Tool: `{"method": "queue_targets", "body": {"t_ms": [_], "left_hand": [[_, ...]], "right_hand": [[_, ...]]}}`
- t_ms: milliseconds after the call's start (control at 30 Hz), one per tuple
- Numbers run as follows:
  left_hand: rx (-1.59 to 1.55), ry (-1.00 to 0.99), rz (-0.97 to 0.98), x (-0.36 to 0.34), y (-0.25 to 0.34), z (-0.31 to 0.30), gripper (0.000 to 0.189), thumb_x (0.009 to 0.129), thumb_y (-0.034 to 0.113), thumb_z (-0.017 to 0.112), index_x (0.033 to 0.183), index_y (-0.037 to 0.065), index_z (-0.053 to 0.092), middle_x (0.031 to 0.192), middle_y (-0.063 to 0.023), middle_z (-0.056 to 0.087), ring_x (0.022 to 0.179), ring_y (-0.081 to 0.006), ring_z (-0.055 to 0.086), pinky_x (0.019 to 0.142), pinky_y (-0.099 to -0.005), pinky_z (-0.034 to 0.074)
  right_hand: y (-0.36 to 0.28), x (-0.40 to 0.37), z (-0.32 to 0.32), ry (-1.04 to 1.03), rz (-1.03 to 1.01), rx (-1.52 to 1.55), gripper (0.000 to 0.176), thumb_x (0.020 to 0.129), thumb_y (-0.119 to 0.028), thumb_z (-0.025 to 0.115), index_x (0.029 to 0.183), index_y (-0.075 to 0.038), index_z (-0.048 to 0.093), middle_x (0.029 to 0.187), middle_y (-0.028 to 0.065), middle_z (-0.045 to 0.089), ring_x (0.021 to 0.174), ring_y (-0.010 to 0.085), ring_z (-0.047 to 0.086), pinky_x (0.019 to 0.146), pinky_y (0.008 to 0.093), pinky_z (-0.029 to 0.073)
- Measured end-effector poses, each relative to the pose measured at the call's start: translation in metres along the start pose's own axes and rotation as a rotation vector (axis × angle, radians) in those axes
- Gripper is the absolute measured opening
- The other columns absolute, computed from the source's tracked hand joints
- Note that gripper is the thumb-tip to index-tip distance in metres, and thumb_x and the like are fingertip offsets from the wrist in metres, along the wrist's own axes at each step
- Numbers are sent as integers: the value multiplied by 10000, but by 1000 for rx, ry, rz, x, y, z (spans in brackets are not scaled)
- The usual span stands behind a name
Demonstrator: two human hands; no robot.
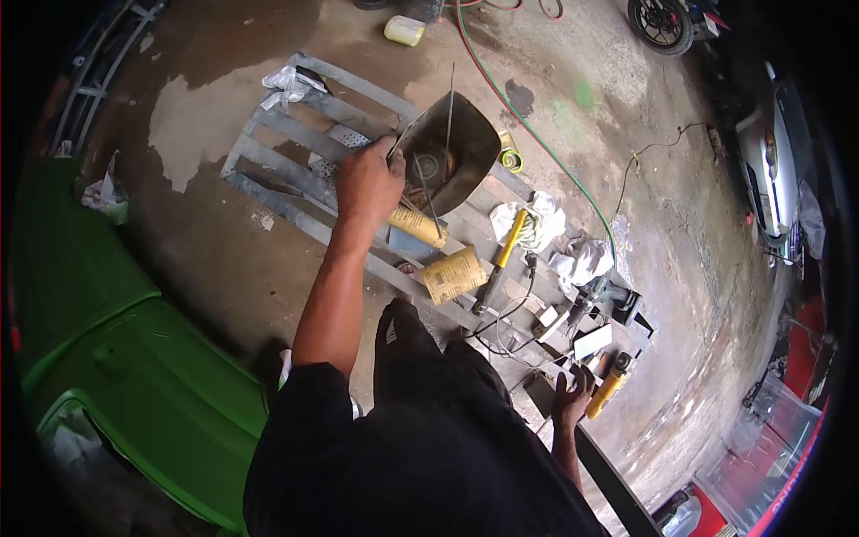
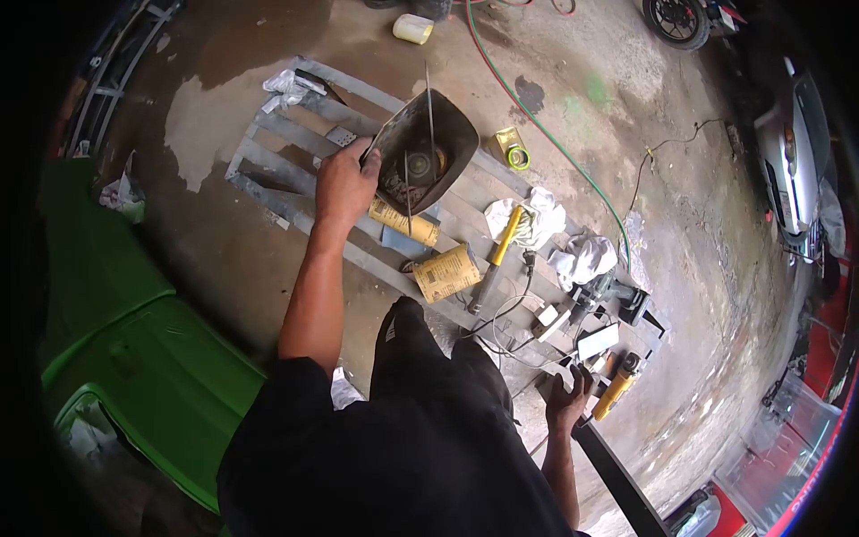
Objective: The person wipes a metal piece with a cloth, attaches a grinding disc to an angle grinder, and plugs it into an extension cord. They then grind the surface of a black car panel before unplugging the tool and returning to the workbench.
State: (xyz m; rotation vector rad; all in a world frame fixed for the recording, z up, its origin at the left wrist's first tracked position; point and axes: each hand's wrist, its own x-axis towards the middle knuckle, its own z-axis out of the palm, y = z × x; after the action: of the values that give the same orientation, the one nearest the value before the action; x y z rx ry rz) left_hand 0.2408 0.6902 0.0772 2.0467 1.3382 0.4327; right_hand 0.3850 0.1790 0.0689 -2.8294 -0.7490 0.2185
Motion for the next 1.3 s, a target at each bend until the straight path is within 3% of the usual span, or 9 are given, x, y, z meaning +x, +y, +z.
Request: {"method": "queue_targets", "body": {"t_ms": [233,600,667,933,1033,1067,1133,1200,1300], "left_hand": [[-91,195,286,-38,-11,4,224,900,125,575,1062,0,667,997,-203,679,900,-376,654,782,-420,521],[-689,518,181,-49,57,-11,206,890,46,594,1074,-44,611,971,-188,655,894,-336,642,803,-378,491],[-719,529,220,-57,76,-19,211,938,88,571,1113,-16,622,951,-150,679,859,-238,627,816,-343,479],[-771,621,430,-74,111,-57,233,918,59,569,1123,-45,608,1012,-169,658,907,-283,630,833,-354,478],[-694,652,520,-82,112,-59,238,910,52,568,1124,-42,612,1009,-181,656,905,-320,636,822,-374,487],[-695,649,532,-82,113,-58,238,910,52,568,1124,-42,612,1009,-181,656,905,-320,636,822,-374,487],[-621,608,627,-83,112,-50,237,906,49,565,1120,-37,621,1018,-190,656,915,-349,640,812,-397,500],[-580,586,665,-81,112,-38,240,896,34,562,1116,-34,627,1030,-193,657,925,-358,646,805,-408,510],[-436,532,710,-78,111,-19,252,849,22,582,1093,-9,637,1024,-185,658,904,-364,639,785,-422,523]], "right_hand": [[-52,26,-6,26,-10,73,335,819,-132,699,1116,-2,613,1200,213,567,1146,380,519,987,446,408],[-117,97,-39,-9,-31,680,451,944,-266,614,1282,19,522,1264,166,540,1096,246,575,892,359,492],[-157,114,-66,-114,18,814,513,957,-327,576,1316,30,491,1280,170,547,1175,251,547,932,381,491],[-260,117,-109,-55,-273,940,536,948,-346,600,1320,24,486,1238,225,560,1159,279,547,954,353,468],[-274,106,-125,532,-787,606,258,936,-123,584,1160,2,561,1105,183,599,1036,304,590,871,354,481],[-281,102,-136,543,-782,609,258,936,-123,584,1160,2,561,1105,183,599,1036,304,590,871,354,481],[-308,90,-160,483,-1106,426,248,883,-62,595,1119,9,575,1079,174,612,989,321,601,844,369,483],[-344,89,-176,65,-886,292,231,855,-45,570,1077,16,596,1080,177,624,983,339,607,848,383,493],[-357,150,-137,-106,-921,-65,207,851,-119,553,997,-5,646,1051,213,637,1001,358,605,858,420,496]]}}
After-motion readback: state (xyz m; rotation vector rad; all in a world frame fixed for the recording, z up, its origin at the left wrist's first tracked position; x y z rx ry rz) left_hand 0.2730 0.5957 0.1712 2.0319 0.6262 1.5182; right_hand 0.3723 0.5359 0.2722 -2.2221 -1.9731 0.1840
